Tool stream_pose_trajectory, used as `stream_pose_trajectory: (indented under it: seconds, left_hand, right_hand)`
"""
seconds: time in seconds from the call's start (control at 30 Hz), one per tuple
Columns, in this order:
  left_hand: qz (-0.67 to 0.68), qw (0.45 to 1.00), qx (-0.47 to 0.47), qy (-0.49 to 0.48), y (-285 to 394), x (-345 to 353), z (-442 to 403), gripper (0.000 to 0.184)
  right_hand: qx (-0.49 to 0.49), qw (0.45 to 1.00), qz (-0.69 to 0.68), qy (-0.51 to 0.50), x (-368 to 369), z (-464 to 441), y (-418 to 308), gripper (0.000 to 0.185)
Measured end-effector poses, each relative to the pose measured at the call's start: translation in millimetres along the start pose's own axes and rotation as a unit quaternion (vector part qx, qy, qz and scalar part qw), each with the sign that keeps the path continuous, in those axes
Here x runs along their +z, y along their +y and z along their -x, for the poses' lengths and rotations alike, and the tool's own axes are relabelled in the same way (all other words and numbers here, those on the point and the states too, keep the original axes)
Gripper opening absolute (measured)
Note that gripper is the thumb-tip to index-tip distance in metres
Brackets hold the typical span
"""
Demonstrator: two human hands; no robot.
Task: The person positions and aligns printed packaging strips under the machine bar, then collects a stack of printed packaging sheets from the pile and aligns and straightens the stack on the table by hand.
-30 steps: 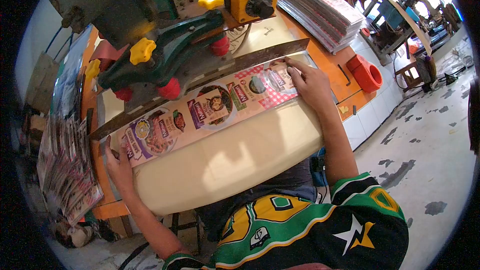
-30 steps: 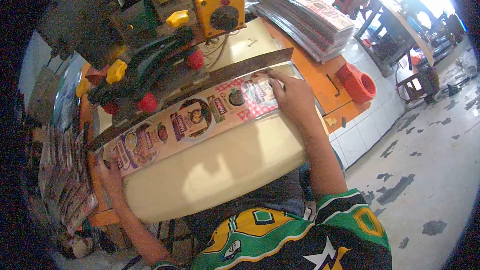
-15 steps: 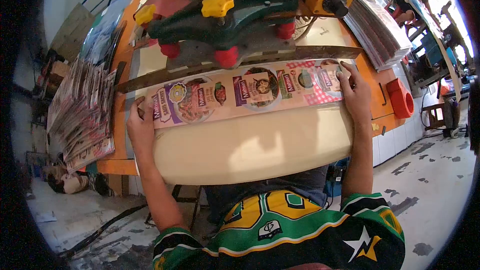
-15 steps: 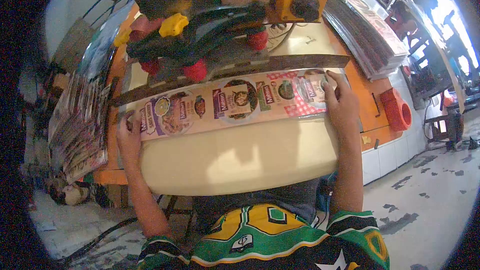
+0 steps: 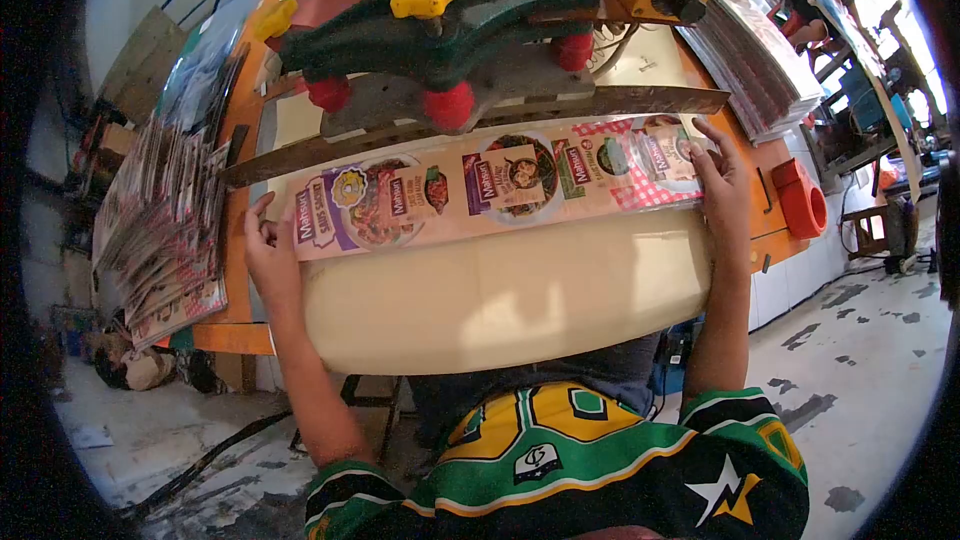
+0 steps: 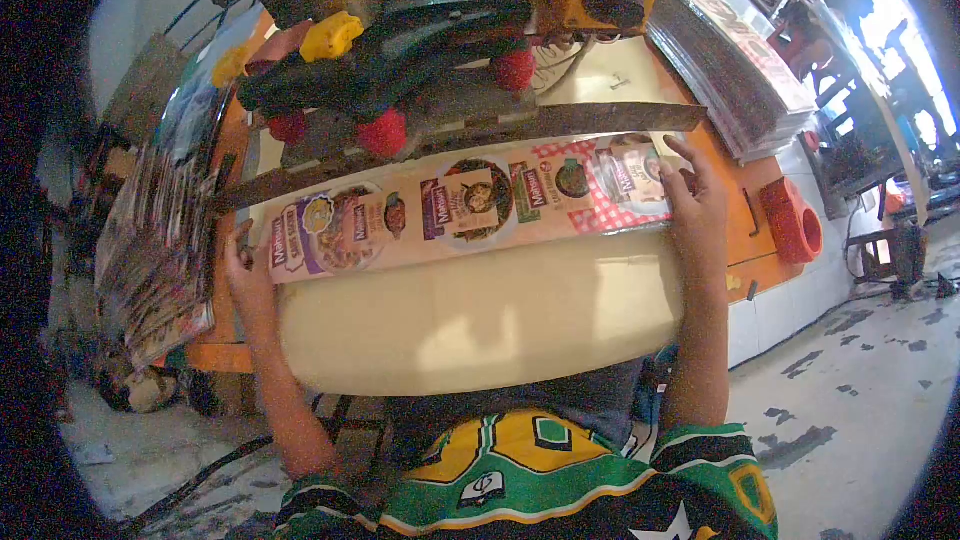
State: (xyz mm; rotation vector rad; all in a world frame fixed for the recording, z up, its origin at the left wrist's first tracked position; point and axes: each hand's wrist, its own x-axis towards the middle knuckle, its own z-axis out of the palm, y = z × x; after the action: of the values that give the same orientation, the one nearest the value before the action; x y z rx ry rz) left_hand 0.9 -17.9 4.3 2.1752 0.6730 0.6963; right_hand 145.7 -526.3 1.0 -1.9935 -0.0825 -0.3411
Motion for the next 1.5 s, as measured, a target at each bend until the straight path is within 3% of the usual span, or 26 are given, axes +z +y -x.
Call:
stream_pose_trajectory:
  seconds: [0.07,0.1,0.17,0.3,0.37,0.43,0.47,0.53,0.6,0.7,1.0,1.13,1.23,1.3,1.4,1.5]
  left_hand:
    - [0.089,0.996,-0.01,-0.001,-6.2,-0.4,0.2,0.035]
    - [0.089,0.996,-0.012,0.001,-3.9,-0.9,1.3,0.035]
    - [0.141,0.99,-0.03,-0.01,5.6,-4.9,2.5,0.036]
    - [0.243,0.967,-0.078,-0.012,-2.1,-13.6,0.1,0.036]
    - [0.364,0.926,-0.096,-0.028,-9.9,-15.8,-3.1,0.041]
    - [0.394,0.911,-0.111,-0.047,-10.6,-16.4,-3.7,0.044]
    - [0.423,0.895,-0.126,-0.069,-10.6,-16.0,-4.0,0.047]
    - [0.428,0.892,-0.119,-0.083,-13.1,-16.1,-4.6,0.05]
    - [0.432,0.89,-0.112,-0.096,-11.9,-15.3,-3.3,0.053]
    - [0.434,0.889,-0.103,-0.104,-6.3,-14.2,-1.9,0.056]
    - [0.432,0.894,-0.087,-0.084,-7.9,-12.4,1.1,0.056]
    - [0.395,0.906,-0.101,-0.11,-17.7,-17.9,-8.8,0.046]
    - [0.382,0.91,-0.114,-0.116,-15.9,-19.0,-4.6,0.04]
    - [0.385,0.91,-0.114,-0.106,-12.6,-17.7,-1.1,0.038]
    - [0.399,0.908,-0.088,-0.096,-14.7,-20.8,-3.1,0.039]
    - [0.429,0.894,-0.087,-0.093,-16.8,-26.5,-3.1,0.041]
  right_hand:
    - [0.055,0.988,-0.143,-0.028,-1.1,-2.2,7.1,0.036]
    - [0.054,0.988,-0.143,-0.03,2.4,-1.1,2.2,0.036]
    - [0.104,0.957,-0.269,0.007,9.9,3.8,-12.6,0.038]
    - [0.152,0.942,-0.298,-0.03,-4.7,4.3,-15.3,0.046]
    - [0.155,0.935,-0.303,-0.101,-15.1,1.4,-7.0,0.047]
    - [0.186,0.923,-0.306,-0.141,-15.6,1.9,-20.7,0.051]
    - [0.197,0.912,-0.345,-0.106,-7.0,5.9,-27.1,0.053]
    - [0.206,0.899,-0.381,-0.07,-3.8,7.8,-31.0,0.056]
    - [0.168,0.872,-0.43,-0.162,-8.9,2.7,-11.9,0.059]
    - [0.167,0.86,-0.444,-0.187,-12.7,0.7,-9.8,0.063]
    - [0.176,0.89,-0.385,-0.168,-13.6,2.8,-9.7,0.067]
    - [0.187,0.883,-0.412,-0.123,-13.5,0.1,-12.4,0.077]
    - [0.077,0.91,-0.344,-0.218,-18.7,-4.5,-12.6,0.082]
    - [0.124,0.864,-0.428,-0.233,-23.3,6.8,-27.5,0.08]
    - [0.13,0.85,-0.453,-0.237,-28.3,8.7,-27.0,0.078]
    - [0.115,0.876,-0.418,-0.212,-35.1,12.7,-27.6,0.077]
